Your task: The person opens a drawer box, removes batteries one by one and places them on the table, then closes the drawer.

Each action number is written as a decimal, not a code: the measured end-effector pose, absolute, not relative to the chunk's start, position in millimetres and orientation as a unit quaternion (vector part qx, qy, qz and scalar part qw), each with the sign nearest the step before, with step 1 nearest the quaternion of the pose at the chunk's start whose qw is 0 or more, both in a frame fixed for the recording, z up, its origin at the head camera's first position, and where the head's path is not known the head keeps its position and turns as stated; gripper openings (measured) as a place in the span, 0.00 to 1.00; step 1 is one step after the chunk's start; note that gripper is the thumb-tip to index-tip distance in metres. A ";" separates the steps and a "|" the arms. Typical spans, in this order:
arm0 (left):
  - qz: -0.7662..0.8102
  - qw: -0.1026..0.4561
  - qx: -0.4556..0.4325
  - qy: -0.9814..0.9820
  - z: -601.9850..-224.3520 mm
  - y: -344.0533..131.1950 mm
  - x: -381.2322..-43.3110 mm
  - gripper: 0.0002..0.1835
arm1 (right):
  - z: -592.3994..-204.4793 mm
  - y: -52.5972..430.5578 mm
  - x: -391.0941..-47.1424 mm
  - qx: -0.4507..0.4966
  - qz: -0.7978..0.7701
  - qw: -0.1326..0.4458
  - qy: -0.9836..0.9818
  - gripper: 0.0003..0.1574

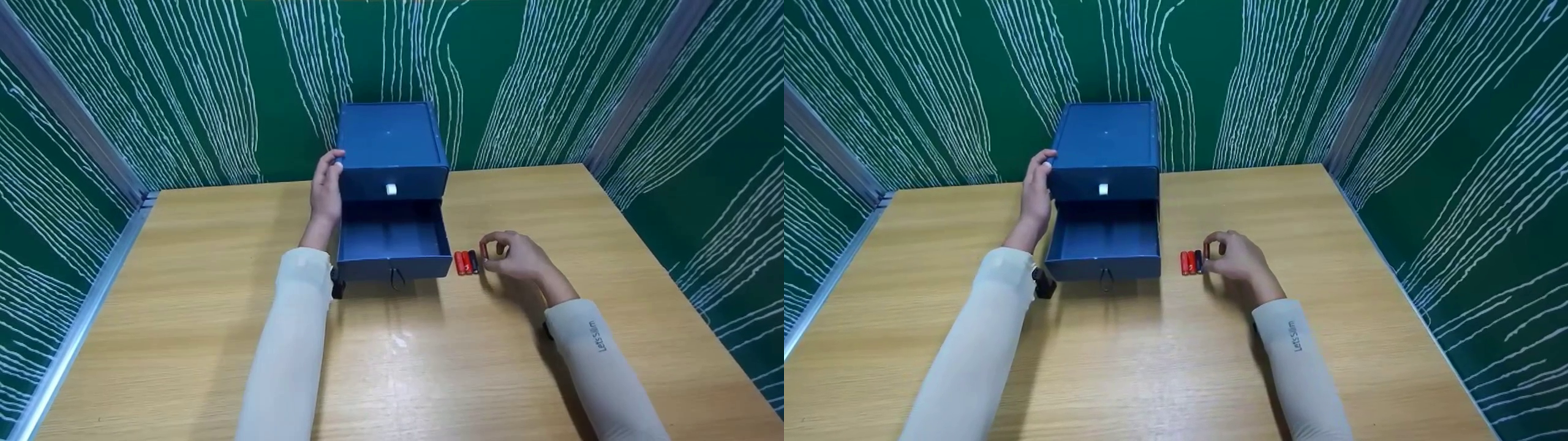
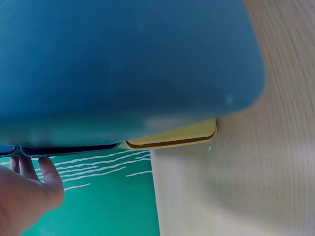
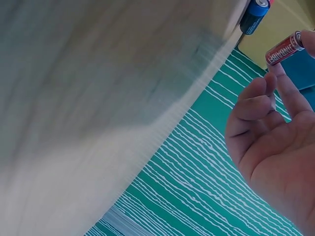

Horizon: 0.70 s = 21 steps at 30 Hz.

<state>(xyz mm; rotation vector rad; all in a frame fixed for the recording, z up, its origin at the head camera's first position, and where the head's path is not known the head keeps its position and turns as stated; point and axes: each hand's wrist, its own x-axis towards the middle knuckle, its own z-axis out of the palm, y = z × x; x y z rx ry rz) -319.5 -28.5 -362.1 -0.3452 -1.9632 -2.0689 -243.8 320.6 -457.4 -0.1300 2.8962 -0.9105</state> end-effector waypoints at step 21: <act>-0.722 0.134 -0.128 -0.667 -362.6 -28.2 -319.4 0.17 | -463.7 322.8 -251.8 -0.035 -0.264 0.084 0.960 0.31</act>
